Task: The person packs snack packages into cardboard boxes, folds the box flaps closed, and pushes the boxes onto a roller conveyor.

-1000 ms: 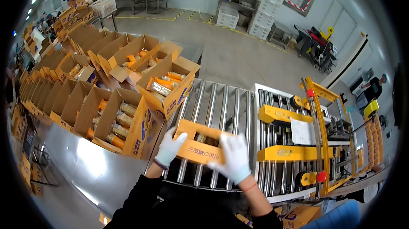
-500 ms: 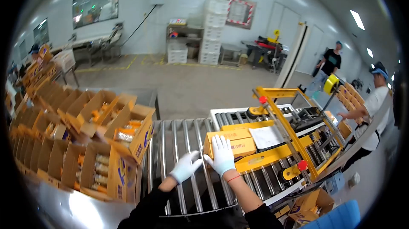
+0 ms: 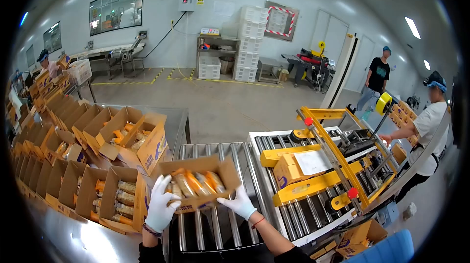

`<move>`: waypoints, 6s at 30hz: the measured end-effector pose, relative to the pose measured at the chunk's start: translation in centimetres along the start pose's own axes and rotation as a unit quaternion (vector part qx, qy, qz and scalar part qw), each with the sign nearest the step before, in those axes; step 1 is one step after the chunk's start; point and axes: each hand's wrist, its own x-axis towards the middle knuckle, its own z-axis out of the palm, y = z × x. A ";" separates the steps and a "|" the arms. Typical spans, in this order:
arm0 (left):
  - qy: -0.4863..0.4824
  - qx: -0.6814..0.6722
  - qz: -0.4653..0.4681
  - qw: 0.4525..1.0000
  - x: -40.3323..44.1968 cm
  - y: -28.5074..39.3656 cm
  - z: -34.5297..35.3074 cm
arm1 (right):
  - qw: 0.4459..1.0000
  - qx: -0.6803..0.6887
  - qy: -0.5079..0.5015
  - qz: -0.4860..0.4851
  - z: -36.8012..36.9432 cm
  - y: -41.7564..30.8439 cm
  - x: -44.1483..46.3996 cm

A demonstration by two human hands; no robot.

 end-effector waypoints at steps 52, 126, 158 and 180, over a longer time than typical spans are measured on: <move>-0.100 -0.010 -0.103 0.990 -0.5 0.4 -3.9 | 0.944 -0.198 -0.213 -0.155 0.9 -4.8 -2.5; -0.029 -0.042 -0.163 0.985 1.8 -4.5 8.6 | 0.899 -0.411 -0.148 -0.022 -2.4 -8.0 11.5; -0.134 -0.073 -0.128 0.980 13.0 0.9 4.2 | 0.981 -0.075 -0.151 0.099 -1.1 -1.2 -4.6; -0.027 -0.383 -0.314 0.868 4.0 -7.5 10.2 | 0.880 -0.454 -0.069 -0.124 -2.7 -7.0 4.9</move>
